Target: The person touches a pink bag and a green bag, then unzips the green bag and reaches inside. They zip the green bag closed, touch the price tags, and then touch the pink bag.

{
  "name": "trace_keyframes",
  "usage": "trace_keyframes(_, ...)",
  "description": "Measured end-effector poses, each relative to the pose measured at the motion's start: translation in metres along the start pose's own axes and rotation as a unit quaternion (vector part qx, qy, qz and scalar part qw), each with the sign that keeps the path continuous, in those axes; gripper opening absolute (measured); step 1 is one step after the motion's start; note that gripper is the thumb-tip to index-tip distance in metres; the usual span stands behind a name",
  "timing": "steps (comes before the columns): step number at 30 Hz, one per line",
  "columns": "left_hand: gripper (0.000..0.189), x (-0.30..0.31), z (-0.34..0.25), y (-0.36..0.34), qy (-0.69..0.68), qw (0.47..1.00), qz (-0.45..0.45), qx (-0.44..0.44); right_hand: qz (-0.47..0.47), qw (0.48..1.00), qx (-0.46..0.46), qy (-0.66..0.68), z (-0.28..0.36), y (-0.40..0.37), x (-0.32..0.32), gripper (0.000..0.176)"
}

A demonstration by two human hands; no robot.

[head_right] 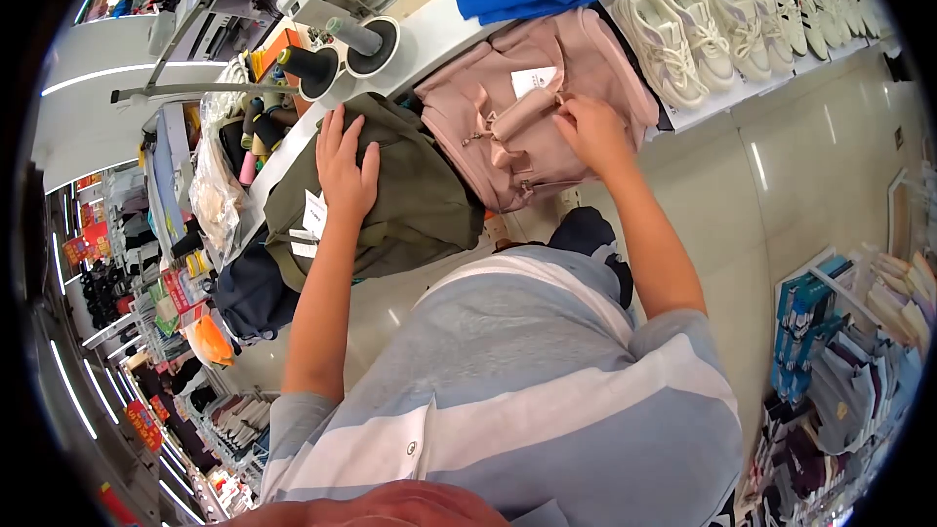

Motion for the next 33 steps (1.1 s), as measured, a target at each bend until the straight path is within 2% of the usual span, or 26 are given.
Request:
trace_keyframes(2,0.048,0.000,-0.001,0.001,0.003,1.000,0.003,-0.001,-0.020,0.999,-0.034,0.022,0.006,0.001,0.004,0.023)
trace_keyframes(5,0.048,0.001,0.000,0.003,0.007,1.000,0.007,0.003,-0.081,0.995,-0.025,0.056,0.008,0.008,0.005,0.030)
trace_keyframes(8,0.048,0.001,-0.001,0.002,0.007,1.000,0.009,0.003,-0.067,0.996,0.016,-0.053,0.011,0.012,-0.009,0.034)
trace_keyframes(11,0.047,0.000,-0.002,0.003,0.009,1.000,0.009,0.002,-0.051,0.997,0.025,-0.044,0.005,0.011,-0.014,0.034)
trace_keyframes(14,0.047,0.002,-0.001,0.001,0.009,1.000,0.005,0.001,-0.079,0.996,0.014,-0.043,0.001,0.009,-0.014,0.034)
trace_keyframes(17,0.047,0.002,-0.002,0.002,0.014,1.000,0.002,-0.004,-0.151,0.986,0.061,-0.038,0.039,0.004,0.002,0.030)
trace_keyframes(20,0.047,0.003,-0.003,0.003,0.013,1.000,-0.002,-0.004,-0.066,0.982,0.159,0.070,0.083,-0.002,-0.017,0.024)
trace_keyframes(21,0.047,0.003,-0.003,0.003,0.014,1.000,-0.002,0.002,0.012,0.977,0.154,0.147,0.100,-0.006,-0.029,0.021)
trace_keyframes(24,0.047,0.001,0.000,0.002,0.015,1.000,-0.002,0.005,0.160,0.955,0.185,0.165,0.134,-0.021,-0.065,0.022)
trace_keyframes(25,0.046,0.001,0.000,0.001,0.014,1.000,-0.003,0.005,0.167,0.956,0.204,0.133,0.130,-0.022,-0.084,0.020)
trace_keyframes(28,0.047,0.002,0.001,0.002,0.014,1.000,-0.007,0.004,0.152,0.980,0.128,0.007,0.096,-0.010,-0.115,0.018)
trace_keyframes(31,0.047,0.000,0.002,0.001,0.013,1.000,-0.009,0.002,0.103,0.986,0.123,0.032,0.090,-0.003,-0.112,0.021)
trace_keyframes(33,0.047,0.001,0.001,0.001,0.015,1.000,-0.009,0.003,0.109,0.987,0.114,-0.029,0.090,-0.005,-0.117,0.025)
Point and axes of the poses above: each hand's wrist, its own y-axis towards the middle knuckle, its own x-axis out of the back of the hand, z = x × y, the point moved 9 cm from there along y, towards the middle knuckle, and after that the axes turned 9 degrees about -x, right-handed, at the moved point
